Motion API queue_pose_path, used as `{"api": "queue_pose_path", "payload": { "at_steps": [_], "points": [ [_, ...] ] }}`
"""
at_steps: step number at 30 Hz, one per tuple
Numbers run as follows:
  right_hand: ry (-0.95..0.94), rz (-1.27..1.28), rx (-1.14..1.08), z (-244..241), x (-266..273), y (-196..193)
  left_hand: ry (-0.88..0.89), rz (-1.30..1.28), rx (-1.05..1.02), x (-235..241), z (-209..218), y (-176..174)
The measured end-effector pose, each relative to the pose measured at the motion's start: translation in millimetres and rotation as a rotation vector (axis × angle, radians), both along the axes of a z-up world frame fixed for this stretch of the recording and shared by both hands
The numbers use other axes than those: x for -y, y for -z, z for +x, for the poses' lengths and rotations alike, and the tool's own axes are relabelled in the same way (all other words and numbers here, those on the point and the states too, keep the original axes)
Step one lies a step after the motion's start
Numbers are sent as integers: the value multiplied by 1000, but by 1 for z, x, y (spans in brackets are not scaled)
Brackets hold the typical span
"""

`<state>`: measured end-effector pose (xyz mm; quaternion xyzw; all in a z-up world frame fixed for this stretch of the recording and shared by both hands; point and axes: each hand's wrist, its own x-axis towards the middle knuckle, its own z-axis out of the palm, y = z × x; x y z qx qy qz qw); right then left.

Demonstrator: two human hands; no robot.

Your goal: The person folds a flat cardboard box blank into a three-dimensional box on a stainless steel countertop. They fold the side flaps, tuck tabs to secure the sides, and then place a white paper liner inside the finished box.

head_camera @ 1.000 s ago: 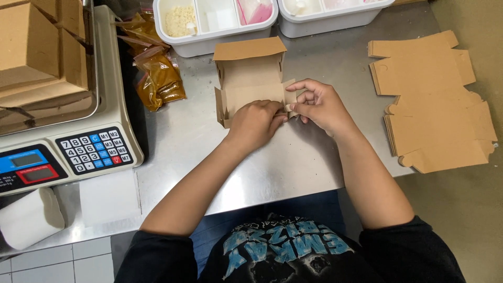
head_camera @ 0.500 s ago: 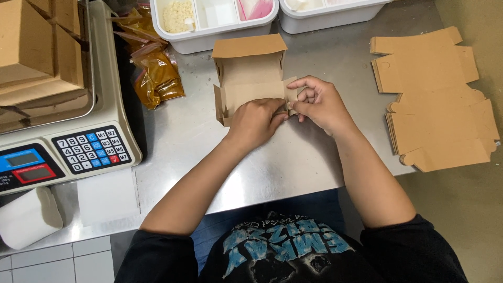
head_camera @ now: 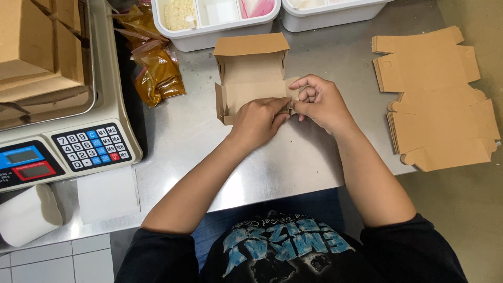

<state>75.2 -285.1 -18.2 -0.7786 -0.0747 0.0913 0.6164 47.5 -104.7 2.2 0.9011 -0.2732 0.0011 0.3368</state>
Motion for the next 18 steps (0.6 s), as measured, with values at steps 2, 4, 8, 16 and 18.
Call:
{"api": "queue_pose_path", "payload": {
  "at_steps": [2, 4, 8, 16, 18],
  "points": [
    [3, 22, -14, -1, -1, 0, 0, -8, -2, 0, -1, 0],
    [6, 45, -28, -2, -3, -2, 0, -16, -4, 0, -1, 0],
    [23, 44, -66, -5, -5, -12, -6, -8, -10, 0, -1, 0],
    [54, 30, -40, -9, -4, -26, -13, -25, -13, 0, 1, 1],
    [56, 70, -48, -12, -6, -33, -19, -39, -3, 1, 1, 2]
  ]
}}
